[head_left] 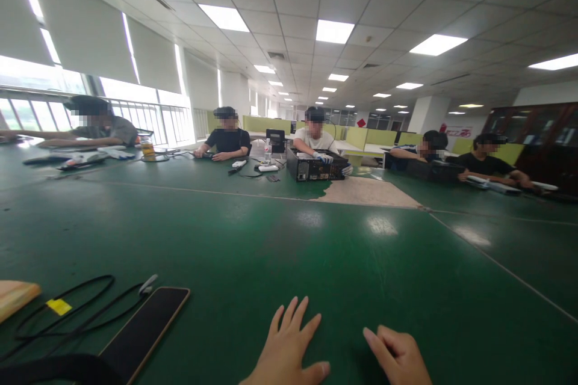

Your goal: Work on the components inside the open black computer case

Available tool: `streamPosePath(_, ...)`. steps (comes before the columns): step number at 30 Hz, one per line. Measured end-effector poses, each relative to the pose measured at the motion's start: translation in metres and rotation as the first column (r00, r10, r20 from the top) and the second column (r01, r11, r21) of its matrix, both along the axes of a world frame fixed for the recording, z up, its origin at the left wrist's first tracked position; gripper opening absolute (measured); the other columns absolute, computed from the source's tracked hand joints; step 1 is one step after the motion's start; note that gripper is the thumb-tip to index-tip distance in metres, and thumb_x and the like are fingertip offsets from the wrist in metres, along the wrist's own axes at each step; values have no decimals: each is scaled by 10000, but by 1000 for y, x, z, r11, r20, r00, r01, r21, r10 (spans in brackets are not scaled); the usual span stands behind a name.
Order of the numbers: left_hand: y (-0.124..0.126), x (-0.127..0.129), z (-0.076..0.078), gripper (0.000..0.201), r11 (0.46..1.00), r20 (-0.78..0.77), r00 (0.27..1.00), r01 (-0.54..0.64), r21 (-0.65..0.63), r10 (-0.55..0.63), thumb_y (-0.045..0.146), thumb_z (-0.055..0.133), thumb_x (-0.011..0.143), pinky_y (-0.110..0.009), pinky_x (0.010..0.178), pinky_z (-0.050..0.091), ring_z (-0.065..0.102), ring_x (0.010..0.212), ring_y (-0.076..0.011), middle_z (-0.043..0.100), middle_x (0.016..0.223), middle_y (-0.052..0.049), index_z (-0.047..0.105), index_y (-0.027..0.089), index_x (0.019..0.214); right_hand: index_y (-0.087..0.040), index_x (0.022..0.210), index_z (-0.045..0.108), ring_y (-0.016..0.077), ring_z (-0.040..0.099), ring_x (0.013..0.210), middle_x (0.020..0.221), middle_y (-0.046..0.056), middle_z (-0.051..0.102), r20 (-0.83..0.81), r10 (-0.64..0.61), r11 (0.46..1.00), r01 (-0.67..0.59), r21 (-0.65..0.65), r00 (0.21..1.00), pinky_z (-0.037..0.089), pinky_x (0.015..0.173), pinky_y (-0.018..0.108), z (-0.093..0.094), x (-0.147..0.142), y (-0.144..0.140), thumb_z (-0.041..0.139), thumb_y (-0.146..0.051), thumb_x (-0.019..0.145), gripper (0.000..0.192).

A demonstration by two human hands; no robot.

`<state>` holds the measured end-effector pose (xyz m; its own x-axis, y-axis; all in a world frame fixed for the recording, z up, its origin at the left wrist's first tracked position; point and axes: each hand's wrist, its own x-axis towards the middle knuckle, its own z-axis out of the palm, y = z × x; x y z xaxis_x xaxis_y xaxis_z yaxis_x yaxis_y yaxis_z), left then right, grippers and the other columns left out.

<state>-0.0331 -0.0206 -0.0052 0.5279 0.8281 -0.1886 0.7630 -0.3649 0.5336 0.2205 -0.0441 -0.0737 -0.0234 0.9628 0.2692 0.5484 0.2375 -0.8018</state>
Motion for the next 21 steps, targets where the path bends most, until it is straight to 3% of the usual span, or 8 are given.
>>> streamPosePath(21, -2, 2, 4, 710, 999, -33, 999, -24, -27, 23, 552, 542, 779, -520, 1135, -4, 3, 1432, -267, 74, 1564, 2, 312, 377, 1428, -209, 552, 333, 124, 370, 517, 538, -43, 331, 84, -13, 1000, 13, 11, 996, 297, 547, 262, 1, 0, -2, 401, -481, 934, 474)
